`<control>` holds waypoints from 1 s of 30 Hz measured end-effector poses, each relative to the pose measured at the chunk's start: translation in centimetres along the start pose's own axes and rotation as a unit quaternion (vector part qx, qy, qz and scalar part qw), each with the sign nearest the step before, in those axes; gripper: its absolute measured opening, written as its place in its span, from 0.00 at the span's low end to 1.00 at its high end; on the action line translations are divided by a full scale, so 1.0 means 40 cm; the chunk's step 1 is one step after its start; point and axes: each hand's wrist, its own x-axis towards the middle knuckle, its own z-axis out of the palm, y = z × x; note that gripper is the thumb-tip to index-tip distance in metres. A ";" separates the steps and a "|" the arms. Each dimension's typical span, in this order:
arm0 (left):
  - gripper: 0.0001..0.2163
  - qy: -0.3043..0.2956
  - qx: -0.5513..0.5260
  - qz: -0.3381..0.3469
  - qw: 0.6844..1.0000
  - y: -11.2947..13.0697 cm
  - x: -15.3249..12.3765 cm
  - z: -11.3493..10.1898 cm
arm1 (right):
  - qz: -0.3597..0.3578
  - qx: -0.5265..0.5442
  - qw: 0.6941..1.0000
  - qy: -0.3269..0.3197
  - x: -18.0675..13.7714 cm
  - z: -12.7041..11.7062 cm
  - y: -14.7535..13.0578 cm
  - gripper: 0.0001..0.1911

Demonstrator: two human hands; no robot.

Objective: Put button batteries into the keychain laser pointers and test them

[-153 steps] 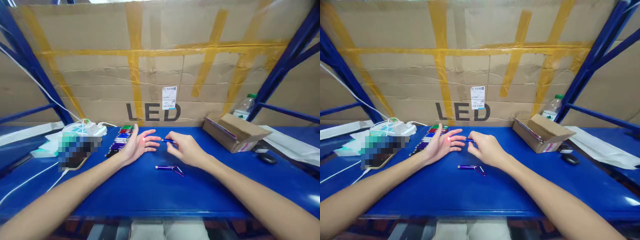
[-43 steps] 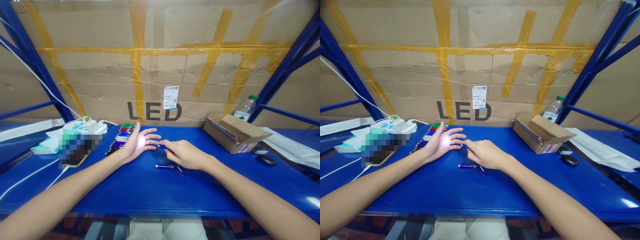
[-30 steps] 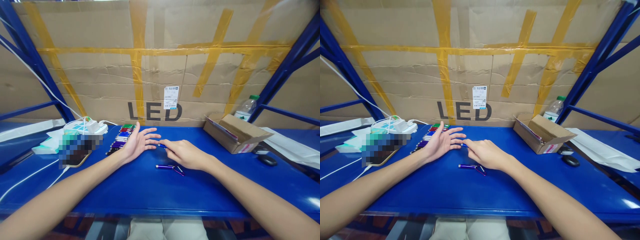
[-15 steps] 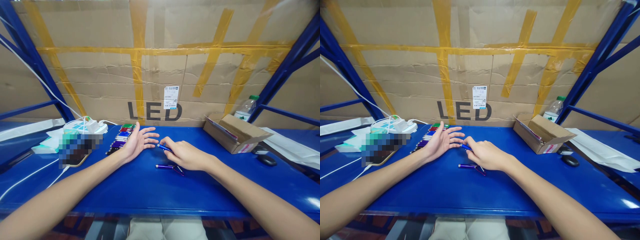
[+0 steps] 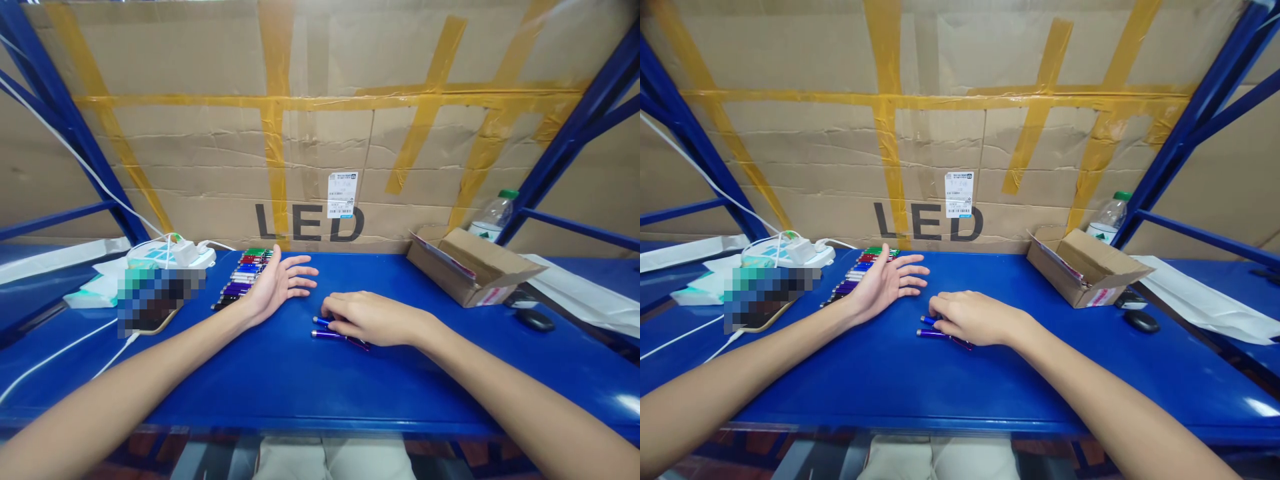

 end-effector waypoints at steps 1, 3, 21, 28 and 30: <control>0.39 0.000 0.001 0.000 1.000 0.000 0.000 0.001 | -0.002 0.003 1.000 0.002 0.000 -0.001 0.000 0.07; 0.39 0.000 0.003 0.001 1.000 0.000 0.000 0.001 | -0.010 0.002 1.000 0.007 -0.001 -0.002 -0.001 0.08; 0.38 -0.009 0.016 0.001 1.000 -0.006 0.002 -0.006 | 0.052 -0.051 0.996 0.058 0.001 -0.005 0.114 0.09; 0.38 -0.018 0.040 -0.001 0.999 -0.009 0.003 -0.011 | 0.236 -0.150 0.953 0.120 -0.025 -0.004 0.285 0.13; 0.38 -0.018 0.044 -0.001 0.999 -0.010 0.004 -0.011 | 0.278 -0.167 0.936 0.137 -0.031 -0.001 0.316 0.14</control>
